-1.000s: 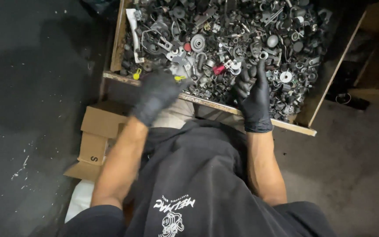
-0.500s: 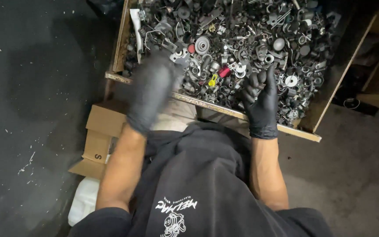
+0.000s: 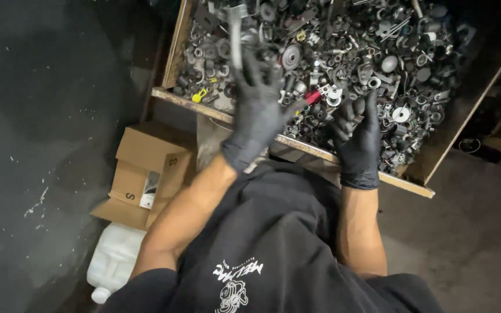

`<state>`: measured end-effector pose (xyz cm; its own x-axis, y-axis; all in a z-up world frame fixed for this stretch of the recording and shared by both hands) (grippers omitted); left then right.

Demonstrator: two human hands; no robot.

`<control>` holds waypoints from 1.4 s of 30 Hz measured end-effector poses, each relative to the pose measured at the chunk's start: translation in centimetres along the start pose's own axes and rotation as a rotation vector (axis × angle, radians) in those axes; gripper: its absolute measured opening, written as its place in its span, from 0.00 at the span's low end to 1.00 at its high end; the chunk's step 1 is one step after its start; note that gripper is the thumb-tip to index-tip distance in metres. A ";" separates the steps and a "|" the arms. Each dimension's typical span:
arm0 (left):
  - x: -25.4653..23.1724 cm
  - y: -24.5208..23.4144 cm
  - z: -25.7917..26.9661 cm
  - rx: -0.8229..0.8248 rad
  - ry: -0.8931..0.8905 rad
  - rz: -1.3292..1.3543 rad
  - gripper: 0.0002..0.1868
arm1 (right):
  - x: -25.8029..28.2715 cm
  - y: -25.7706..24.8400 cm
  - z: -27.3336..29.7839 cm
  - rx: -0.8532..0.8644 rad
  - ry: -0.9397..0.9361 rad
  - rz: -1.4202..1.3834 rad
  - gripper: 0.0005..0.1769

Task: The person sorts through a large wooden drawer filled with mixed metal hardware, including nuts, bolts, washers, and springs. They use gloved hands to sift through the pile, picking up and examining individual pieces before placing them back into the drawer.

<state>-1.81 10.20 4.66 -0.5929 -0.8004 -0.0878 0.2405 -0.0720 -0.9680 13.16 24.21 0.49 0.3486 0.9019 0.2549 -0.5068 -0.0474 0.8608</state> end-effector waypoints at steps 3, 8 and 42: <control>-5.0 -1.6 1.6 -0.122 0.163 0.068 0.54 | 0.0 -0.4 -0.2 0.010 0.001 0.078 0.23; -9.7 -0.4 2.4 -0.015 0.374 -0.017 0.34 | 1.2 -0.2 0.6 -0.049 -0.079 0.101 0.23; -3.4 2.2 3.8 -0.299 0.313 -0.045 0.37 | 0.6 0.2 1.1 -0.121 -0.082 0.191 0.23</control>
<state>3.62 10.48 3.73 -0.8131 -0.5784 -0.0660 0.0028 0.1096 -0.9940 14.09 24.26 1.29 0.2973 0.8434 0.4474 -0.6587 -0.1580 0.7356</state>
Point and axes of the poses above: each hand's wrist, its own z-axis away from the middle knuckle, its own y-axis out of the palm, x = y × z, the point moved 10 cm from there along -z, towards the middle knuckle, and after that the axes turned 13 degrees about -z, right-handed, at the moved point
